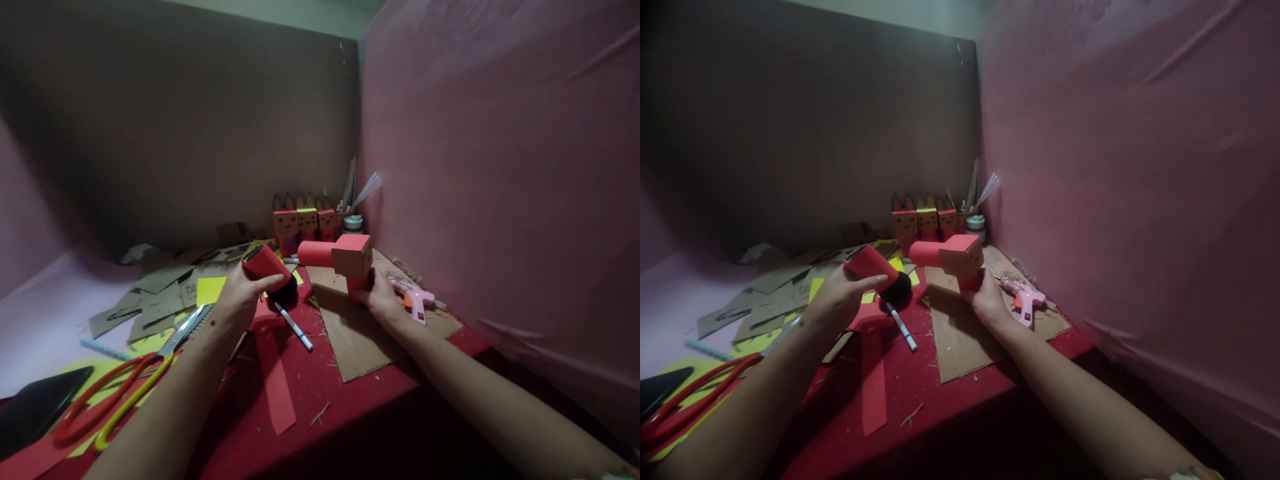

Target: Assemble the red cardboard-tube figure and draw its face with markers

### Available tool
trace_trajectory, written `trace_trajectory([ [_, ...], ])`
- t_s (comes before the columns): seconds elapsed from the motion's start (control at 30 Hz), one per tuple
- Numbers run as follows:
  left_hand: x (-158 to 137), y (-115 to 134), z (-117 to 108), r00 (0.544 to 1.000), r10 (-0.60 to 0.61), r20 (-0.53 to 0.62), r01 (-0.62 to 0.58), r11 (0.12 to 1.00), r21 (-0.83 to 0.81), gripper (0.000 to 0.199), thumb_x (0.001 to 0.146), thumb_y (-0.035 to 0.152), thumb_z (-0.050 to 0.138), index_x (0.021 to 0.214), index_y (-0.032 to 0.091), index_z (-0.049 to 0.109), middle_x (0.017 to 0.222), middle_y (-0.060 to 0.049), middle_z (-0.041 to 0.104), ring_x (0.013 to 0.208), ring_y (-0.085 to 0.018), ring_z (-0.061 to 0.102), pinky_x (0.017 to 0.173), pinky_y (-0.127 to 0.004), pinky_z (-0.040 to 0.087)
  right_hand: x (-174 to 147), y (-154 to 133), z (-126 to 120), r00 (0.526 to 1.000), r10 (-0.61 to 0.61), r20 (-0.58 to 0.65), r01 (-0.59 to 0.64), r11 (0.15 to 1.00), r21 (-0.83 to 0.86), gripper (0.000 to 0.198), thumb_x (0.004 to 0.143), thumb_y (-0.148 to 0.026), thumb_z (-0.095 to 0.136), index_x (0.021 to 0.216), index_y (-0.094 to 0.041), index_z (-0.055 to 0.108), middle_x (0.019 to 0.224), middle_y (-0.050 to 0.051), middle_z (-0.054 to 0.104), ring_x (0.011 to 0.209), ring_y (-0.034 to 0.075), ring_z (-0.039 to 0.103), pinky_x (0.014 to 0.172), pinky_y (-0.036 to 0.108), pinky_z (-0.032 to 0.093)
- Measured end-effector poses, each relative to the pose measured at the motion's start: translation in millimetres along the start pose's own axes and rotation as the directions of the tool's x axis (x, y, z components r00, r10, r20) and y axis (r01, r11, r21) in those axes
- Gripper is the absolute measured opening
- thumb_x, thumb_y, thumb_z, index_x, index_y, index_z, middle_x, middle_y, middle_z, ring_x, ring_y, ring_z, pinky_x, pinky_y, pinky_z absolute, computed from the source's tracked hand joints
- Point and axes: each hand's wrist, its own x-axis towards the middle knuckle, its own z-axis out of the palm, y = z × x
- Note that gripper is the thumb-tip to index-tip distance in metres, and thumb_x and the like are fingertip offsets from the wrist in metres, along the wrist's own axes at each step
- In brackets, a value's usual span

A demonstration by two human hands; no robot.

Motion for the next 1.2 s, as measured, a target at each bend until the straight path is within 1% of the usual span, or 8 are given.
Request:
trace_trajectory([
  [0.13,1.7,-1.2,-3.1,1.0,0.017,0.012,-0.017,1.0,0.009,0.031,0.049,0.032,0.086,0.07,0.016,0.069,0.066,-0.002,0.069,0.062,-0.018,0.06,0.061,-0.029,0.048,1.3,2.0,0.8,1.0,-0.011,0.013,0.011,1.0,0.0,0.041,0.054,-0.019,0.067,0.093,-0.021,0.055,0.096,0.006,0.069,0.09,0.026,0.062,0.081,0.039,0.049],
  [0.27,1.7,-0.6,-6.3,0.999,0.046,0.003,-0.046,0.999,0.026,0.028,0.052,0.031,0.085,0.07,0.016,0.07,0.067,-0.002,0.07,0.064,-0.019,0.06,0.064,-0.029,0.048,-1.0,0.1,1.4,0.999,-0.043,0.03,0.042,0.999,0.024,0.042,0.057,-0.02,0.066,0.098,-0.022,0.057,0.1,0.006,0.07,0.093,0.026,0.064,0.084,0.039,0.05],
  [0.43,4.1,-2.7,-10.9,0.997,0.075,-0.028,-0.073,0.996,0.044,0.027,0.054,0.028,0.085,0.072,0.016,0.07,0.071,-0.002,0.071,0.068,-0.019,0.061,0.066,-0.029,0.047,-4.0,-1.2,2.3,0.997,-0.07,0.031,0.069,0.997,0.031,0.048,0.063,-0.03,0.068,0.109,-0.019,0.058,0.111,0.011,0.069,0.102,0.029,0.065,0.089,0.042,0.051],
  [0.57,8.2,-9.5,-13.7,0.997,0.077,-0.028,-0.075,0.996,0.046,0.026,0.055,0.029,0.085,0.073,0.016,0.071,0.073,-0.003,0.072,0.069,-0.019,0.062,0.066,-0.029,0.047,-4.6,-1.5,3.0,0.997,-0.08,0.016,0.081,0.997,-0.007,0.048,0.065,-0.028,0.065,0.111,-0.018,0.057,0.112,0.012,0.069,0.102,0.029,0.065,0.088,0.043,0.052],
  [0.7,9.0,-11.7,-13.6,0.997,0.074,-0.022,-0.073,0.997,0.038,0.027,0.055,0.03,0.085,0.073,0.016,0.071,0.073,-0.003,0.072,0.069,-0.019,0.062,0.066,-0.03,0.047,-5.3,-5.1,4.9,0.989,-0.144,-0.017,0.143,0.988,-0.058,0.046,0.067,-0.025,0.06,0.113,-0.018,0.056,0.113,0.012,0.067,0.104,0.029,0.064,0.093,0.045,0.05],
  [0.87,2.2,-0.7,-10.0,0.998,0.065,0.001,-0.065,0.997,0.028,0.023,0.055,0.029,0.084,0.068,0.017,0.071,0.068,-0.004,0.071,0.065,-0.021,0.062,0.066,-0.033,0.05,-5.4,-10.3,9.6,0.972,-0.233,-0.028,0.228,0.965,-0.13,0.041,0.069,-0.024,0.062,0.109,-0.019,0.057,0.109,0.011,0.067,0.101,0.029,0.063,0.093,0.045,0.048],
  [1.0,-0.1,3.8,-7.9,0.998,0.065,0.02,-0.065,0.998,0.009,0.028,0.052,0.029,0.085,0.071,0.016,0.07,0.069,-0.003,0.07,0.066,-0.02,0.061,0.067,-0.032,0.05,-6.0,-9.9,12.1,0.966,-0.258,0.002,0.255,0.953,-0.162,0.041,0.069,-0.023,0.062,0.11,-0.019,0.057,0.11,0.01,0.067,0.102,0.028,0.064,0.094,0.045,0.049],
  [1.2,-1.2,0.5,-2.9,0.995,0.062,0.077,-0.059,0.998,-0.039,0.045,0.048,0.029,0.087,0.085,0.015,0.064,0.079,-0.002,0.07,0.072,-0.019,0.062,0.069,-0.031,0.05,-13.5,-7.3,7.9,0.957,-0.285,0.054,0.29,0.931,-0.22,0.042,0.069,-0.022,0.06,0.11,-0.019,0.058,0.108,0.011,0.067,0.1,0.029,0.065,0.092,0.047,0.051],
])
